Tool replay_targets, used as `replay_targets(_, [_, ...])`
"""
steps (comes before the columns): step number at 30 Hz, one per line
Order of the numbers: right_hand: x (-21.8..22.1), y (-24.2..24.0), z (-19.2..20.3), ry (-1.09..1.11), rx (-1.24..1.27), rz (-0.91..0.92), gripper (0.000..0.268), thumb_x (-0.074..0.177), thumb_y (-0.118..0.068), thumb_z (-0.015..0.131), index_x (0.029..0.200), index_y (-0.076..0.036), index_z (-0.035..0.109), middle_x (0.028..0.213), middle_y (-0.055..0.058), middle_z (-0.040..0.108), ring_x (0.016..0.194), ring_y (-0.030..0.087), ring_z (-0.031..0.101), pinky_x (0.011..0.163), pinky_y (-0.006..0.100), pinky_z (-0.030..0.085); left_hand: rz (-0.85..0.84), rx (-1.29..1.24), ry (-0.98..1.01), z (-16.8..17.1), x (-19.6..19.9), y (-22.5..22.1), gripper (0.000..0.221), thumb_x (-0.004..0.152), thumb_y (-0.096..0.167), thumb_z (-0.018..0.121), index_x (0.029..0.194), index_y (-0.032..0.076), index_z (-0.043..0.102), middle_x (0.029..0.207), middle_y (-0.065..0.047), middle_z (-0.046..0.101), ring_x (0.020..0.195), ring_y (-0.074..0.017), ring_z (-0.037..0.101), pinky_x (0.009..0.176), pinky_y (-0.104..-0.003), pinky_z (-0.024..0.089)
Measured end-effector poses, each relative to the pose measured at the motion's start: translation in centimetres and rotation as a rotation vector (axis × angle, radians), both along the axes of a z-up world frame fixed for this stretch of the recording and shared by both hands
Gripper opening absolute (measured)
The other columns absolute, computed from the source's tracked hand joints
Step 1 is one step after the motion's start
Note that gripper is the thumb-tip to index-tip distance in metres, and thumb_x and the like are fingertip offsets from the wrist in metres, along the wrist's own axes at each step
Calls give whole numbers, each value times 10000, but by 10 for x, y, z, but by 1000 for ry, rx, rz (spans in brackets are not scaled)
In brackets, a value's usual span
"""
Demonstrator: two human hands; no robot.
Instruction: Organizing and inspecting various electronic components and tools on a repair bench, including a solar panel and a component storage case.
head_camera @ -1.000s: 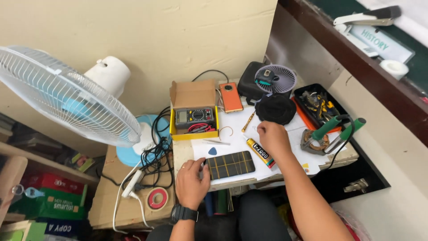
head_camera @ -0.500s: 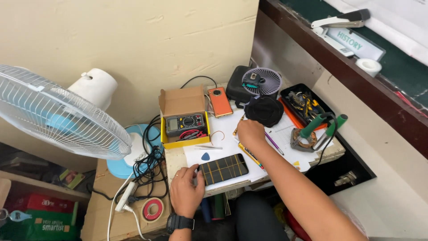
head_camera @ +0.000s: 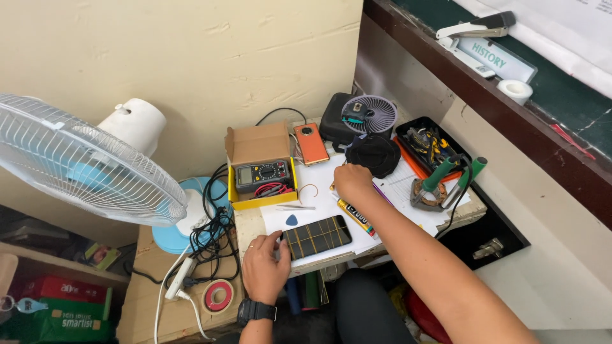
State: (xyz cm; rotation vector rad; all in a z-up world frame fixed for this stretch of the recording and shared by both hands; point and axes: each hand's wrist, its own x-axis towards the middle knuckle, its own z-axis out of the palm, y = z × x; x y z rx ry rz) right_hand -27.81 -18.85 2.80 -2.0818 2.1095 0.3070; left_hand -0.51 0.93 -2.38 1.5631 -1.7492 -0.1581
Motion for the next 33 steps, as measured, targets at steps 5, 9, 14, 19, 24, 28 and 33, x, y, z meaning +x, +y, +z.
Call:
replay_targets(5, [-1,-1,-8,-15,0,45,176,1082,-47,646,1063,-88,817,1086,107,812,979,348,782,751,466,632,-2,-16,-11,1,0,0,297,1019,279,727,1248,165,878,915,-23,760,926,-314,736,786,-536,597])
replay_targets(9, [-6,-10,-26,-37,-89,101,241,1095,-320,831,1123,-81,808,1109,129,823,1025,382,811,742,505,665,7,-13,-11,0,-1,0,298,1021,286,725,1246,165,880,920,-17,768,915,-313,742,774,-534,600])
replay_targets(14, [-2,14,36,-73,79,37,346,1038,66,561,1279,-60,774,1327,192,766,1178,416,776,927,510,664,0,-20,-17,0,0,0,295,1024,280,725,1247,160,877,910,-22,762,907,-319,739,775,-538,598])
replay_targets(19, [-40,21,40,-511,-40,-139,179,1005,-141,726,1097,-202,866,1174,62,856,1137,302,783,970,431,609,1,-19,-24,3,-1,0,297,1019,282,725,1243,159,876,911,-29,758,919,-326,737,785,-546,591])
replay_targets(24, [-42,83,54,-684,-154,-224,116,1055,-235,802,1088,-142,863,1098,44,855,1051,254,778,917,439,596,-3,-10,-31,3,0,1,296,1028,282,727,1251,160,877,914,-28,755,911,-320,736,775,-542,594])
replay_targets(28, [-53,169,58,-815,-207,-271,301,1073,-320,692,1205,-172,918,1221,14,910,1156,196,812,1042,388,595,-19,-5,-12,4,1,2,296,1039,282,719,1252,150,877,905,-34,752,908,-317,738,759,-540,592])
replay_targets(33, [-114,268,46,-1169,-160,-432,168,1030,-180,840,1055,-45,937,851,84,857,652,203,788,627,327,676,-53,-61,-24,2,3,-1,271,1034,247,730,1231,128,874,892,-45,745,914,-333,736,786,-537,581])
